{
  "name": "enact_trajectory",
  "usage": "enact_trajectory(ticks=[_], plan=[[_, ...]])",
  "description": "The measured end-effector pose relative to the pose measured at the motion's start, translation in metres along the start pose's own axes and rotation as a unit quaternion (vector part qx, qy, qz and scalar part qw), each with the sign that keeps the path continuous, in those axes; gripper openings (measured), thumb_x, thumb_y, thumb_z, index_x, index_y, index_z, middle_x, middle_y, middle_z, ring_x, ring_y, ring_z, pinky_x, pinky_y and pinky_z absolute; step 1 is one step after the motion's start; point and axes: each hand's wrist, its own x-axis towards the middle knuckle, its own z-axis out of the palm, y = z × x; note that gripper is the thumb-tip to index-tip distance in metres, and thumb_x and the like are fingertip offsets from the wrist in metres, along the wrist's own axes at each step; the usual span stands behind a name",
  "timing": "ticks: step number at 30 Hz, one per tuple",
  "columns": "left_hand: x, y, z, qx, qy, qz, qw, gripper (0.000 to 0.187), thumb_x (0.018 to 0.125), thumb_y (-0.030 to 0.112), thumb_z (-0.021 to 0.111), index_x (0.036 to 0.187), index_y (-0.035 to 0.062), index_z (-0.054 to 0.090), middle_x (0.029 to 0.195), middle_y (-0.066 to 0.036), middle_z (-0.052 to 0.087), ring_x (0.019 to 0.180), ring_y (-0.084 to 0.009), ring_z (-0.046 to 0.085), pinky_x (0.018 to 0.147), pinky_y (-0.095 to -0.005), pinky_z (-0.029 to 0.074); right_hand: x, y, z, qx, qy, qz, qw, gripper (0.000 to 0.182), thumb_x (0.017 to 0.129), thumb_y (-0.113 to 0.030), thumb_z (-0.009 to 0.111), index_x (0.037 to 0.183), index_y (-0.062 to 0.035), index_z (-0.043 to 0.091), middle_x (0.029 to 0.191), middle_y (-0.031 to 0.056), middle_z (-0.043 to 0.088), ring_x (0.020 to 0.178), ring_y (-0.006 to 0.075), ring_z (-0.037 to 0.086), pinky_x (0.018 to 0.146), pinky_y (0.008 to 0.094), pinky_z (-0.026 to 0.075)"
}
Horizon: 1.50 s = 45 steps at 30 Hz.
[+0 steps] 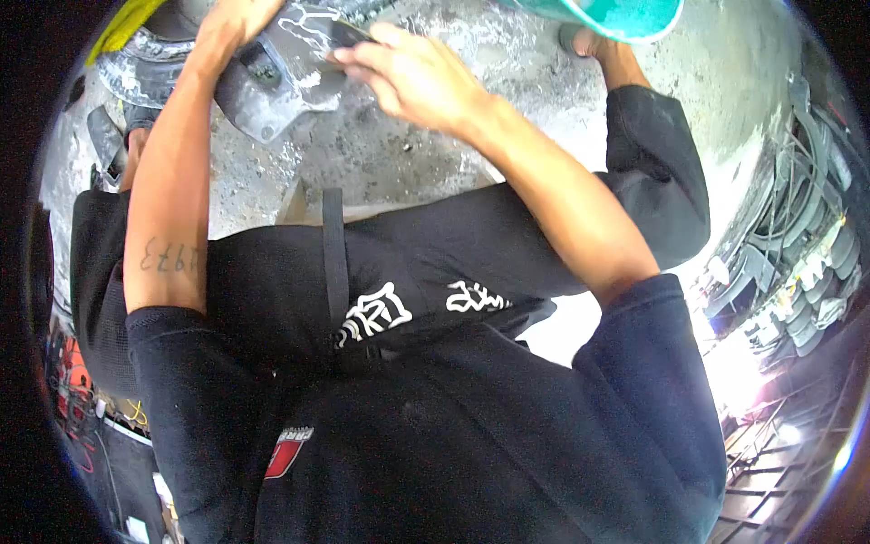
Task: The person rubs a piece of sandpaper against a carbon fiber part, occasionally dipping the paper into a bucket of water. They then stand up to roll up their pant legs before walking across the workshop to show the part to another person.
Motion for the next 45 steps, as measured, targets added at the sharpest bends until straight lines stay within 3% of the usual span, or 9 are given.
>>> enact_trajectory(ticks=[7,11,17,19,29,33,37,38,45], plan=[[-0.006,0.003,-0.009,-0.048,0.031,-0.025,0.998,0.066,0.087,0.05,0.047,0.104,-0.0093,0.068,0.111,-0.033,0.063,0.111,-0.0419,0.062,0.097,-0.0447,0.046,-0.007,0.002,-0.014,0.012,-0.01,-0.03,0.999,0.023,0.088,-0.019,0.066,0.111,-0.0164,0.07,0.085,0.0104,0.058,0.074,0.0321,0.062,0.062,0.0415,0.052],[-0.017,0.008,-0.011,-0.031,-0.011,0.0,0.999,0.06,0.085,0.045,0.052,0.106,-0.0089,0.068,0.112,-0.033,0.063,0.112,-0.0413,0.062,0.097,-0.0445,0.046,-0.001,-0.006,0.001,0.004,0.013,-0.003,1.0,0.024,0.087,-0.019,0.066,0.111,-0.0143,0.07,0.086,0.0106,0.057,0.074,0.031,0.063,0.064,0.0416,0.053],[-0.009,0.008,-0.009,-0.058,0.03,-0.02,0.998,0.06,0.085,0.044,0.052,0.109,-0.009,0.067,0.114,-0.032,0.063,0.114,-0.0395,0.061,0.098,-0.0431,0.046,-0.021,-0.027,-0.007,-0.085,-0.022,0.026,0.996,0.037,0.083,-0.016,0.067,0.121,-0.0159,0.065,0.094,0.0095,0.055,0.074,0.0319,0.065,0.067,0.0425,0.056],[-0.003,0.006,-0.006,-0.036,-0.015,-0.029,0.999,0.062,0.086,0.046,0.05,0.112,-0.0086,0.066,0.118,-0.032,0.062,0.117,-0.0409,0.059,0.1,-0.0427,0.045,-0.016,-0.022,0.006,-0.057,0.006,0.029,0.998,0.039,0.083,-0.015,0.068,0.122,-0.0168,0.064,0.095,0.0095,0.055,0.075,0.0312,0.065,0.068,0.0426,0.056],[-0.006,0.008,-0.008,-0.052,-0.009,-0.043,0.998,0.065,0.086,0.047,0.05,0.113,-0.0106,0.065,0.119,-0.034,0.06,0.119,-0.0408,0.058,0.101,-0.042,0.044,-0.005,-0.033,0.013,-0.062,0.009,0.096,0.993,0.043,0.081,-0.013,0.068,0.123,-0.0183,0.063,0.098,0.0086,0.056,0.078,0.032,0.066,0.066,0.0454,0.057],[-0.005,0.004,-0.005,-0.041,0.027,-0.022,0.999,0.066,0.086,0.047,0.05,0.113,-0.0111,0.064,0.119,-0.034,0.06,0.119,-0.0408,0.058,0.102,-0.0416,0.043,-0.029,-0.038,0.012,-0.061,0.043,0.067,0.995,0.04,0.082,-0.015,0.067,0.122,-0.0159,0.062,0.099,0.0116,0.055,0.071,0.0345,0.066,0.063,0.0456,0.057],[0.004,-0.002,0.001,-0.03,0.018,-0.034,0.999,0.068,0.087,0.049,0.047,0.114,-0.0109,0.064,0.12,-0.034,0.059,0.119,-0.0416,0.057,0.103,-0.0414,0.043,-0.028,-0.051,0.021,-0.078,0.058,0.119,0.988,0.042,0.082,-0.013,0.066,0.123,-0.0135,0.06,0.097,0.0128,0.054,0.073,0.034,0.067,0.06,0.0459,0.056],[-0.015,0.005,-0.01,-0.046,0.023,0.016,0.999,0.068,0.088,0.05,0.046,0.114,-0.0107,0.064,0.12,-0.035,0.059,0.119,-0.0419,0.057,0.102,-0.0416,0.043,-0.018,-0.045,0.028,-0.064,0.099,0.087,0.989,0.041,0.082,-0.012,0.064,0.123,-0.0115,0.06,0.096,0.0131,0.054,0.074,0.033,0.067,0.059,0.0463,0.054],[0.002,0.003,-0.006,-0.033,0.039,-0.039,0.998,0.072,0.088,0.054,0.046,0.114,-0.0103,0.064,0.119,-0.034,0.06,0.119,-0.0409,0.057,0.102,-0.0417,0.043,-0.032,-0.067,0.019,-0.051,0.069,0.147,0.986,0.038,0.085,-0.01,0.058,0.123,-0.0094,0.06,0.096,0.0142,0.054,0.075,0.0341,0.067,0.061,0.0493,0.053]])
